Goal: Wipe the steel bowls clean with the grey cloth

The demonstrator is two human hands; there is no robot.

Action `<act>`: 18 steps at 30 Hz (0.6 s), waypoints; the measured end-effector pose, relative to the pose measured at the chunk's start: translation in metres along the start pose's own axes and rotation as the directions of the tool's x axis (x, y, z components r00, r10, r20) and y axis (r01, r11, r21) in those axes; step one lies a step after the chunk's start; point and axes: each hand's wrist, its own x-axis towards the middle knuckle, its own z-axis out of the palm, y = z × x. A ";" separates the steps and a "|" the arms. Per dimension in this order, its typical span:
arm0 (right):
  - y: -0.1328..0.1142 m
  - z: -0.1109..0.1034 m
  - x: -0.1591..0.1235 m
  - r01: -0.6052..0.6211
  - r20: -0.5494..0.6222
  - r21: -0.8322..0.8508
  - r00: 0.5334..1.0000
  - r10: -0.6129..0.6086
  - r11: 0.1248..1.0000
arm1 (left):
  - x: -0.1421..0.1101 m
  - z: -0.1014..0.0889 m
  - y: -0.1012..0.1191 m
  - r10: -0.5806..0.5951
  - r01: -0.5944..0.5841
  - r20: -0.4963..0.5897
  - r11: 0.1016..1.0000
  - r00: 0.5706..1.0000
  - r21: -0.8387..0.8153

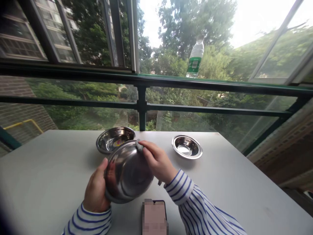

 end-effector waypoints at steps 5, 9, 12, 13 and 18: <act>0.003 -0.011 -0.013 -0.079 -0.025 0.061 0.996 0.081 0.995 | 0.000 0.003 0.004 -0.150 0.153 0.044 0.984 0.988 -0.093; -0.018 -0.014 0.008 0.068 0.142 -0.037 0.988 -0.062 0.997 | 0.000 0.001 0.003 -0.232 0.236 0.059 0.968 0.971 -0.085; -0.021 -0.015 0.019 0.059 0.177 0.007 0.982 -0.059 0.998 | 0.001 0.002 0.007 -0.310 0.319 0.086 0.940 0.947 -0.122; -0.018 -0.014 0.017 0.042 0.159 0.037 0.986 -0.048 0.998 | 0.002 0.003 0.009 -0.330 0.340 0.092 0.931 0.939 -0.135; 0.006 -0.003 -0.026 -0.017 0.022 0.080 1.000 0.015 0.997 | 0.008 0.005 0.014 -0.334 0.327 -0.014 0.930 0.943 -0.171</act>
